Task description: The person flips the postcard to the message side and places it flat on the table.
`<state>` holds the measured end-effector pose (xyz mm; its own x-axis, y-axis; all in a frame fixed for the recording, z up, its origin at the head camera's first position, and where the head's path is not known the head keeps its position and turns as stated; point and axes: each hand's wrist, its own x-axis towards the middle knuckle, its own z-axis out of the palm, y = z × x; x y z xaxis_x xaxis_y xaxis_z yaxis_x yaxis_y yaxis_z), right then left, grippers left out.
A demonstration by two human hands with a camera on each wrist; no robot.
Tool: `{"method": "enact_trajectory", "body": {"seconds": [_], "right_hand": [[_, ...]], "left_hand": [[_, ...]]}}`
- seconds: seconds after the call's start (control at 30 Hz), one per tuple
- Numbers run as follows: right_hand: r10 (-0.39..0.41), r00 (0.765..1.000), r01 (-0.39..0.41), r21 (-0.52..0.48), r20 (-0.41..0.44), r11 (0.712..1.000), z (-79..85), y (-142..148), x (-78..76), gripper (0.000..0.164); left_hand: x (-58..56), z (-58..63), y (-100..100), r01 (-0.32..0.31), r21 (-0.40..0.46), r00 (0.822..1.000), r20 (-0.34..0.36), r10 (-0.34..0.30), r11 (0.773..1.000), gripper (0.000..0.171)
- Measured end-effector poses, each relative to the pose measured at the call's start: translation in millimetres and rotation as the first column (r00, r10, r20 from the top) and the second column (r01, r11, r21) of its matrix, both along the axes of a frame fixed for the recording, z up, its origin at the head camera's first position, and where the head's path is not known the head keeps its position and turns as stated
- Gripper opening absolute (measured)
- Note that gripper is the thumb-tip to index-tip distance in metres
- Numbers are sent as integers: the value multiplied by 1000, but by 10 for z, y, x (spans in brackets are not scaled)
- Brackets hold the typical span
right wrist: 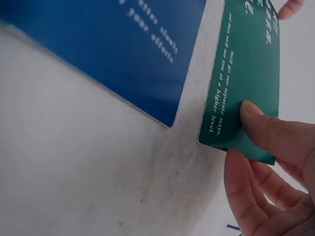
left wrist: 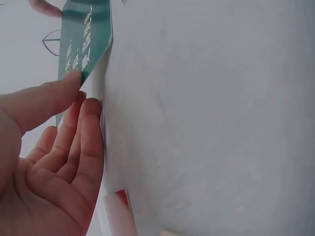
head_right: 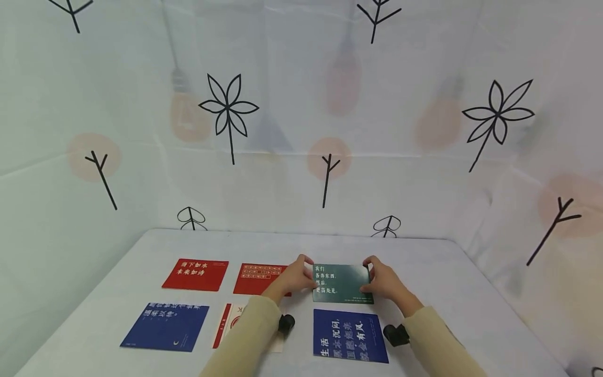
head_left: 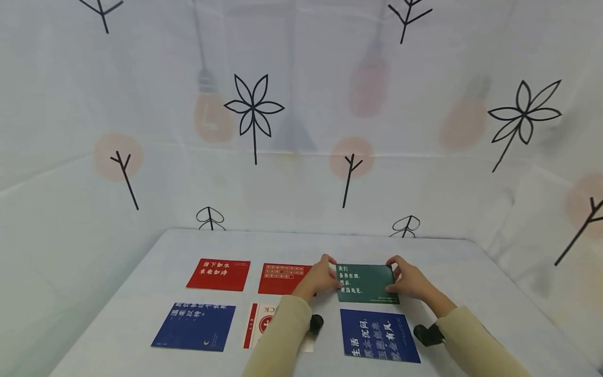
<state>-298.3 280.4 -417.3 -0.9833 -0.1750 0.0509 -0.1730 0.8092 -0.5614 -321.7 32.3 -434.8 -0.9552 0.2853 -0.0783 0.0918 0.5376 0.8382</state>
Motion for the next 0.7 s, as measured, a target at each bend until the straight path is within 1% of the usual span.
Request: {"method": "enact_trajectory", "body": {"seconds": [0.17, 0.37, 0.47, 0.6, 0.7], "right_hand": [[-60, 998, 60, -11, -18, 998, -24, 20, 47, 65], [-125, 992, 125, -26, -28, 992, -67, 38, 88, 46], [-159, 987, 159, -50, -6, 986, -66, 50, 96, 37], [-171, 985, 173, -81, 31, 982, -54, 66, 106, 30], [-164, 985, 170, -120, 58, 978, -61, 84, 110, 28]], "left_hand": [[19, -12, 6, -36, 58, 999, 13, 35, 998, 48], [48, -28, 15, -104, 106, 995, 15, 103, 989, 48], [51, -41, 23, -131, 129, 991, 0, 132, 983, 37], [42, -54, 37, -164, 144, 985, -26, 170, 976, 18], [42, -52, 48, -193, 152, 980, -26, 199, 969, 12]]}}
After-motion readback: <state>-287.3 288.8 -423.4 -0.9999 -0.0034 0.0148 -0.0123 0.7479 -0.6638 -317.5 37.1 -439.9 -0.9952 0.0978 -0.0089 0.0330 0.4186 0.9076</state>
